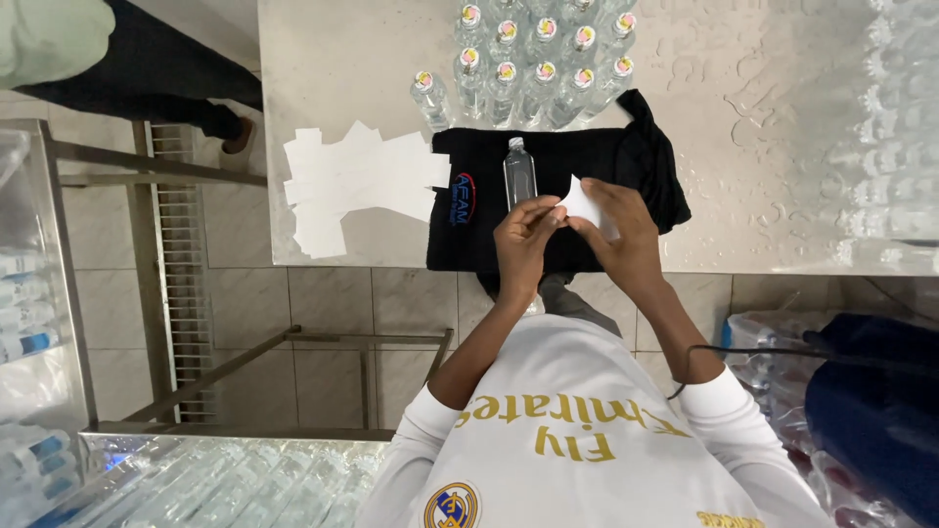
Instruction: The person repeatedly picks up clear plastic water bottles and applies rectangular paper labels to them. They peel the backing off the labels and wrap them around the bottles, smoothing them down before placing the labeled bottles onto a nearby surface.
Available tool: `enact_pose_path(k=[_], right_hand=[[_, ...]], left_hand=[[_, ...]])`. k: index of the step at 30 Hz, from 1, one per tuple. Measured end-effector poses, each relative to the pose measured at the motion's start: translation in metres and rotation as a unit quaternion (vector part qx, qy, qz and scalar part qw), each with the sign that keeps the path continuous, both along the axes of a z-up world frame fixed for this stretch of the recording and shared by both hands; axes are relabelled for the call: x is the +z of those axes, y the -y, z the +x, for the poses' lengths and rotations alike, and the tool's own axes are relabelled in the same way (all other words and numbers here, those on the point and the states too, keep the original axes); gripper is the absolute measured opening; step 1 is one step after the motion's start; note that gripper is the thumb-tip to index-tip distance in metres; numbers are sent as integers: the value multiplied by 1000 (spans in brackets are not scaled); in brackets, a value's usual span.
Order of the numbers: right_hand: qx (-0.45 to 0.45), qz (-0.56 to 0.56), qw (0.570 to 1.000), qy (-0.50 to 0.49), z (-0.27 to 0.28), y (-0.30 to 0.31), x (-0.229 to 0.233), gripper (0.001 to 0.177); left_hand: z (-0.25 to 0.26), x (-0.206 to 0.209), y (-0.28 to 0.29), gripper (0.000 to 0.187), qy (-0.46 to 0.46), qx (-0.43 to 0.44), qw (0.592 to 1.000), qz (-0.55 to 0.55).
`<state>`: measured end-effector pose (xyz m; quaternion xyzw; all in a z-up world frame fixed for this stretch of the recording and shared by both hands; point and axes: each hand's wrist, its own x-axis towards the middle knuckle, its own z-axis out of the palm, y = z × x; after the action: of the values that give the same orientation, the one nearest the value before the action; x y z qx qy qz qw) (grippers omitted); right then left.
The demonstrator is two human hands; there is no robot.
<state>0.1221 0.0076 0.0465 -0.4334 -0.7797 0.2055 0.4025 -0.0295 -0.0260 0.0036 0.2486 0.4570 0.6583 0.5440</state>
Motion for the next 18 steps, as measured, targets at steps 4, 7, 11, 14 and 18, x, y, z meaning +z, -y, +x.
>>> enact_pose_path(k=[4, 7, 11, 14, 18], right_hand=[[-16, -174, 982, -66, 0, 13, -17, 40], [-1, -182, 981, -63, -1, 16, -7, 38], [-4, -176, 984, -36, -3, 16, 6, 36], [7, -221, 973, -62, 0, 15, 3, 33], [-42, -325, 918, -223, 13, 17, -18, 26]], left_hand=[[0, -4, 2, 25, 20, -1, 1000, 6], [0, -4, 2, 27, 26, 0, 1000, 12], [5, -4, 3, 19, 25, -3, 1000, 0], [10, -6, 2, 17, 22, -7, 1000, -5], [17, -1, 7, 21, 27, -17, 999, -14]])
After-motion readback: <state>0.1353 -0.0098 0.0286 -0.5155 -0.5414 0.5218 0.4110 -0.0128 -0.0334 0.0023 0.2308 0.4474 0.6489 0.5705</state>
